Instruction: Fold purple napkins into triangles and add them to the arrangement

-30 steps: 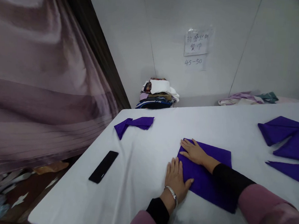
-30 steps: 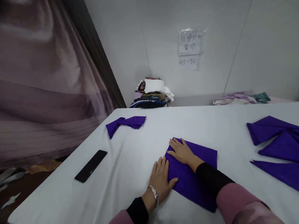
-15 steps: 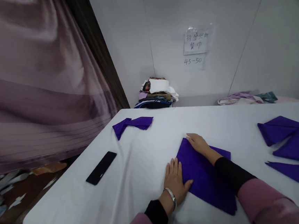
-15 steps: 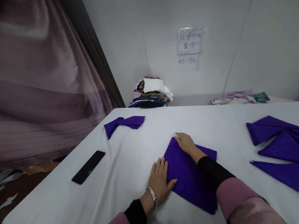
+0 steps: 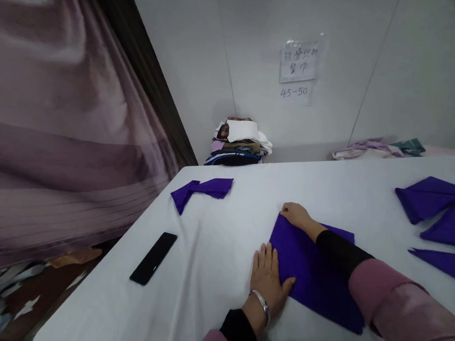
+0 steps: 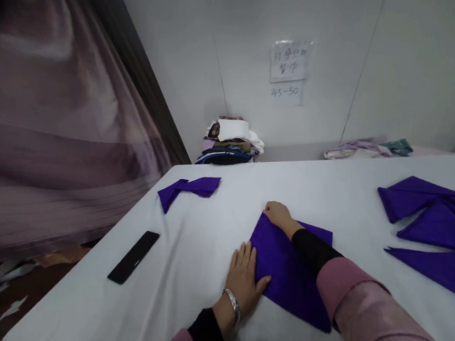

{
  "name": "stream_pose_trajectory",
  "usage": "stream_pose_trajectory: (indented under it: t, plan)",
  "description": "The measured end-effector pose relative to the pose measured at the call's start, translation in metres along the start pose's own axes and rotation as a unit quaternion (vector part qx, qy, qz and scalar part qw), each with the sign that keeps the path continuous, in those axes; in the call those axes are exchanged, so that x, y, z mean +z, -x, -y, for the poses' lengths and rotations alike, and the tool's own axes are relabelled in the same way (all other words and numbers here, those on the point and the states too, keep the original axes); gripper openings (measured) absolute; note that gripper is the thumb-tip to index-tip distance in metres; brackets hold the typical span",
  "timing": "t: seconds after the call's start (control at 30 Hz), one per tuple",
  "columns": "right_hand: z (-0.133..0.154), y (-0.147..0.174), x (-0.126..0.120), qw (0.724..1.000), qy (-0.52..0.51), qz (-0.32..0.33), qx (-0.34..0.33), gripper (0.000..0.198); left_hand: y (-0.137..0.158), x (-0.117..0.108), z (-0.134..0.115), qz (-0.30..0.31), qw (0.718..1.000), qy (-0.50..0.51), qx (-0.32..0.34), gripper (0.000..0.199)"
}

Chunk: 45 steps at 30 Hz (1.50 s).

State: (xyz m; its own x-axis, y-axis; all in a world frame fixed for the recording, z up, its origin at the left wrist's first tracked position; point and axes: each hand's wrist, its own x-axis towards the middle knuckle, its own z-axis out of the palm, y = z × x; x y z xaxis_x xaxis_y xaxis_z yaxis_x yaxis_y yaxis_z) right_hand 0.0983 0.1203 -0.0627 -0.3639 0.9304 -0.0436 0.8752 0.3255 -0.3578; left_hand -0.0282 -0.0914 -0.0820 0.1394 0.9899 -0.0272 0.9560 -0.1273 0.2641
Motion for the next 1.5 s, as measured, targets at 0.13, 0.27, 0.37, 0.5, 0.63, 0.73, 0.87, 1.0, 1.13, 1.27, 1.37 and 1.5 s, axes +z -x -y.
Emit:
stream_pose_trajectory:
  t: [0.13, 0.27, 0.37, 0.5, 0.63, 0.73, 0.87, 1.0, 1.13, 1.27, 1.37, 1.5]
  plan:
    - [0.002, 0.002, 0.002, 1.0, 0.01, -0.013, 0.014, 0.017, 0.001, -0.004, -0.001, -0.001, 1.0, -0.009, 0.004, 0.08]
    - [0.004, 0.005, 0.003, 0.999, 0.019, -0.03, 0.009, 0.017, 0.002, -0.004, -0.002, -0.002, 1.0, -0.016, 0.005, 0.081]
    - [0.002, 0.006, 0.003, 0.999, 0.027, -0.041, 0.009, 0.019, 0.002, -0.004, -0.002, -0.005, 1.0, -0.012, 0.004, 0.081]
    - [-0.005, 0.004, 0.001, 0.999, 0.025, -0.043, 0.003, 0.02, 0.002, -0.004, -0.002, 0.001, 1.0, -0.014, 0.007, 0.081]
    - [-0.012, 0.0, -0.004, 0.999, 0.003, -0.022, -0.028, 0.028, 0.001, -0.003, -0.001, -0.002, 1.0, -0.015, 0.005, 0.08]
    - [-0.011, 0.003, -0.005, 0.998, -0.008, -0.007, -0.061, 0.041, 0.001, -0.002, 0.0, -0.002, 1.0, -0.018, 0.004, 0.08]
    - [-0.002, 0.016, 0.006, 0.995, 0.0, 0.005, -0.096, 0.066, 0.001, -0.003, -0.001, -0.002, 1.0, -0.007, 0.003, 0.081]
    - [-0.001, 0.018, 0.015, 0.996, 0.007, 0.013, -0.088, 0.068, 0.001, -0.003, -0.001, -0.002, 1.0, -0.001, 0.005, 0.082]
    - [-0.011, 0.005, 0.015, 0.997, 0.01, 0.005, -0.079, 0.062, 0.001, -0.002, -0.001, -0.005, 1.0, -0.015, 0.007, 0.081]
    - [-0.022, -0.006, 0.015, 0.998, 0.017, -0.009, -0.068, 0.06, 0.002, -0.002, 0.0, -0.005, 1.0, -0.022, 0.011, 0.079]
    - [-0.027, -0.01, 0.017, 0.998, 0.023, -0.021, -0.061, 0.054, 0.002, -0.003, 0.0, 0.001, 1.0, -0.019, 0.009, 0.08]
    - [-0.03, -0.009, 0.014, 0.997, 0.029, -0.037, -0.063, 0.051, 0.005, -0.005, -0.001, 0.008, 1.0, -0.004, 0.007, 0.08]
